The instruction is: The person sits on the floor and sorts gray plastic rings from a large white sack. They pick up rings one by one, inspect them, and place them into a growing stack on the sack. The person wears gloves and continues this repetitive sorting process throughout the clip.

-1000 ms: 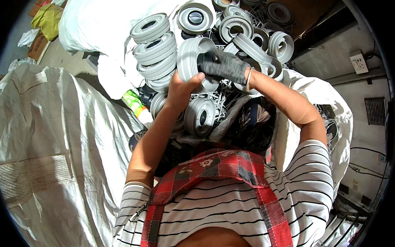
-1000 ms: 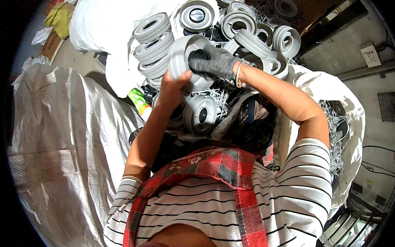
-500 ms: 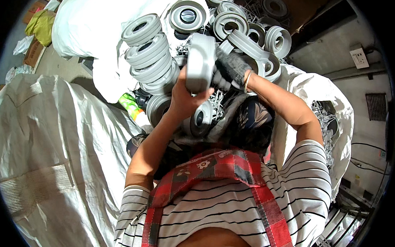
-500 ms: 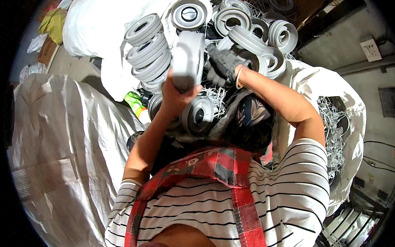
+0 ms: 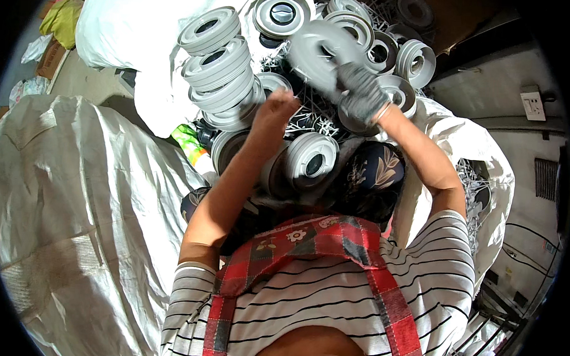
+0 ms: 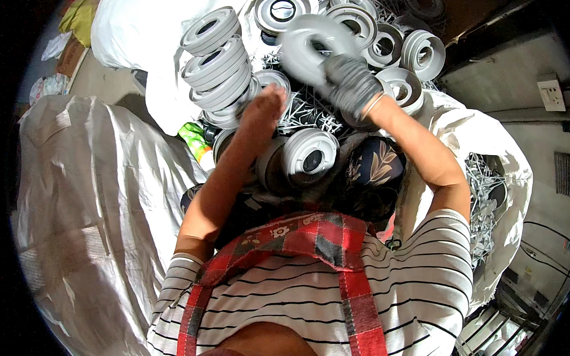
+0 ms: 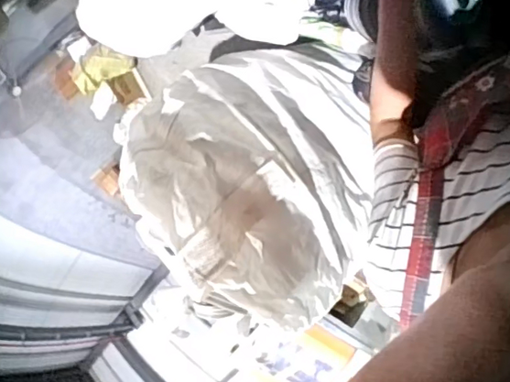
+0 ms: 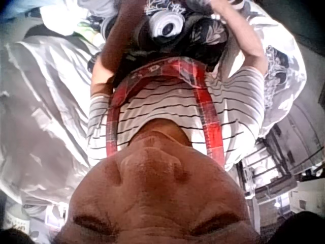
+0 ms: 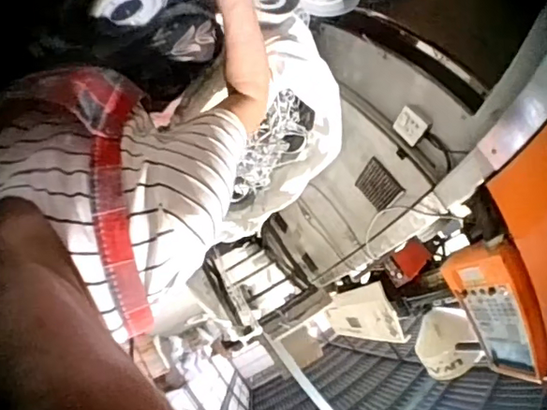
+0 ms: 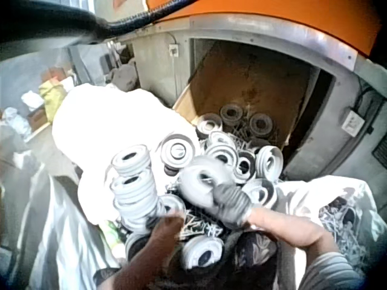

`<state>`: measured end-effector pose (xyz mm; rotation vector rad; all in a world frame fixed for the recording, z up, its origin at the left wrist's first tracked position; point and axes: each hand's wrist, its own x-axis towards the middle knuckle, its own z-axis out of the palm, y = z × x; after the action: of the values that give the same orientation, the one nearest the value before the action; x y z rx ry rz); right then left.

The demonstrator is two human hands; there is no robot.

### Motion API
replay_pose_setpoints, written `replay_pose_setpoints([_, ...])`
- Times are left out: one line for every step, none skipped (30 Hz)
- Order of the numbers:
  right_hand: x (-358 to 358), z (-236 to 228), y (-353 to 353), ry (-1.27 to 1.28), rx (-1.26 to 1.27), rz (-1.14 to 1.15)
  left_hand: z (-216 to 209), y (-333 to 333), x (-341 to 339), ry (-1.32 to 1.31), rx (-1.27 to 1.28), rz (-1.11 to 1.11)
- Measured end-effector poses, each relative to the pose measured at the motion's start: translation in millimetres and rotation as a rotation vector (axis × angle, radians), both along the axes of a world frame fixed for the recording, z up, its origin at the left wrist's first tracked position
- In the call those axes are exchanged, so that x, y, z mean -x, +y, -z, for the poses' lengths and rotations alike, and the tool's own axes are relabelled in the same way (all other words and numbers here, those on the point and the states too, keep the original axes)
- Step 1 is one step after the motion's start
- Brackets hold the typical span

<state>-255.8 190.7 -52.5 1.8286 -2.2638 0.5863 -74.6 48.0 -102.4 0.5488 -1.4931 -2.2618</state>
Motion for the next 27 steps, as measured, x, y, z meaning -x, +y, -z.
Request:
replay_pose_setpoints([-21, -6, -5, -0.037, -0.018, -0.116, -19, -7, 1, -0.022, -0.079, 0.081])
replay_pose_setpoints([-35, -11, -15, -0.074, -0.032, -0.238, -46, -16, 1, -0.043, -0.156, 0.156])
replay_pose_setpoints([-37, -11, -26, -0.319, 0.061, -0.248, -57, -20, 3, -0.071, -0.269, 0.077])
replay_pose_setpoints([-36, -13, -35, -0.566, 0.152, -0.252, -62, -22, 4, -0.100, -0.382, 0.001])
replay_pose_setpoints([-29, -21, -44, -0.380, 0.143, -0.191, -62, -24, 2, -0.117, -0.295, -0.047])
replay_pose_setpoints([-1, 12, -58, -0.462, 0.104, 0.073, -65, -21, 7, -0.126, -0.205, -0.075])
replay_pose_setpoints([11, 25, -72, -0.537, -0.035, 0.116, -65, -23, 7, -0.142, -0.116, -0.124])
replay_pose_setpoints([21, 34, -85, -0.605, -0.170, 0.161, -64, -26, 6, -0.136, -0.116, -0.116])
replay_pose_setpoints([31, 64, -89, -0.442, -0.205, 0.083, -62, -27, 9, -0.128, -0.115, -0.090])
replay_pose_setpoints([34, 92, -94, -0.285, -0.243, -0.002, -60, -29, 8, -0.128, -0.117, -0.074])
replay_pose_setpoints([27, 96, -104, -0.306, -0.393, -0.098, -59, -32, 4, -0.117, -0.162, -0.080])
replay_pose_setpoints([20, 105, -108, -0.236, -0.540, -0.050, -59, -32, 5, -0.145, -0.126, -0.076])
replay_pose_setpoints([20, 121, -106, -0.143, -0.511, -0.011, -60, -32, 7, -0.172, -0.089, -0.065])
replay_pose_setpoints([24, 135, -101, -0.052, -0.481, 0.033, -61, -30, 11, -0.198, -0.051, -0.048])
replay_pose_setpoints([12, 122, -108, -0.028, -0.582, 0.034, -58, -34, 4, -0.240, -0.013, -0.068])
replay_pose_setpoints([9, 111, -105, 0.029, -0.612, 0.030, -58, -35, 1, -0.215, -0.041, -0.089])
replay_pose_setpoints([6, 100, -100, 0.073, -0.597, 0.056, -58, -35, 0, -0.189, -0.068, -0.107])
replay_pose_setpoints([4, 83, -94, 0.122, -0.586, 0.089, -58, -33, -1, -0.158, -0.101, -0.118])
replay_pose_setpoints([1, 60, -92, 0.024, -0.596, 0.149, -58, -33, -2, -0.145, -0.077, -0.131])
replay_pose_setpoints([-3, 35, -83, -0.094, -0.537, 0.203, -60, -32, -4, -0.128, -0.053, -0.143])
replay_pose_setpoints([-7, 22, -69, -0.170, -0.334, 0.258, -62, -31, -3, -0.108, -0.030, -0.147])
replay_pose_setpoints([-12, 11, -58, -0.248, -0.129, 0.303, -63, -29, -3, -0.088, -0.075, -0.138])
replay_pose_setpoints([-20, -1, -50, -0.320, 0.010, 0.227, -62, -26, -3, -0.069, -0.121, -0.129])
replay_pose_setpoints([-26, -11, -41, -0.390, 0.152, 0.156, -62, -24, -4, -0.050, -0.165, -0.112])
replay_pose_setpoints([-32, -16, -36, -0.396, 0.281, -0.009, -58, -24, -4, -0.054, -0.309, -0.055])
replay_pose_setpoints([-43, -23, -34, -0.330, 0.213, -0.042, -57, -21, -5, 0.001, -0.363, -0.028])
replay_pose_setpoints([-44, -22, -31, -0.337, 0.139, -0.103, -59, -18, -3, 0.053, -0.416, 0.007])
